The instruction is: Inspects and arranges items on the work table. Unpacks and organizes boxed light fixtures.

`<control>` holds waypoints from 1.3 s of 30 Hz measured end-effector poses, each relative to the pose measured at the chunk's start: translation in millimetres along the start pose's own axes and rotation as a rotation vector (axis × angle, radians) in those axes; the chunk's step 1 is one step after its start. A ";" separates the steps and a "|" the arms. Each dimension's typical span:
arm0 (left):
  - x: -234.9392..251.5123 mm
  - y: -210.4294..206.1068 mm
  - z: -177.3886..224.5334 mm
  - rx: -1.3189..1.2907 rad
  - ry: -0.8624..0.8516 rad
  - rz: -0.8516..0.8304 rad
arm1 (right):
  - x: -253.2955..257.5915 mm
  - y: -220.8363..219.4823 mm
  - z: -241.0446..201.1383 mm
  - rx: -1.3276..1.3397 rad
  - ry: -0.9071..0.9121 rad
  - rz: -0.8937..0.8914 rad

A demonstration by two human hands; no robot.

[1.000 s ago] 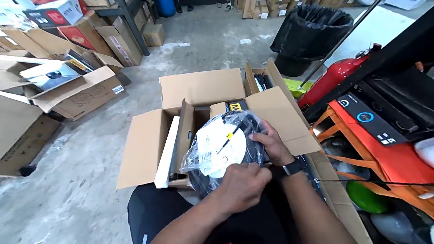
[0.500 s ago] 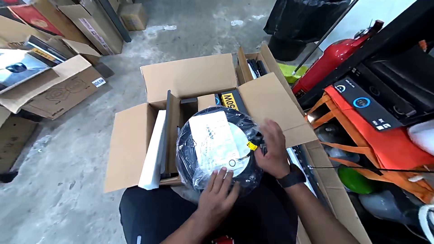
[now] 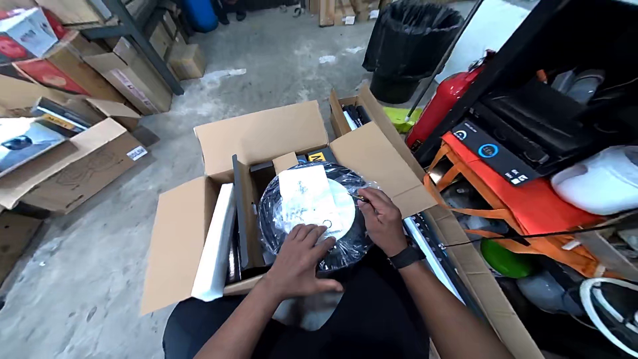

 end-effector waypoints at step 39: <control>130.2 -26.3 58.1 -1.089 0.327 0.375 | -32.5 79.1 -13.0 0.527 -0.387 0.374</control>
Point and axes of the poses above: each hand's wrist, its own x-axis towards the middle knuckle, its own y-axis out of the back of the hand, z = x × y, the point moved 8 cm from there along x, towards the middle knuckle, and after that the axes turned 2 degrees about y, right-handed, at the moved point
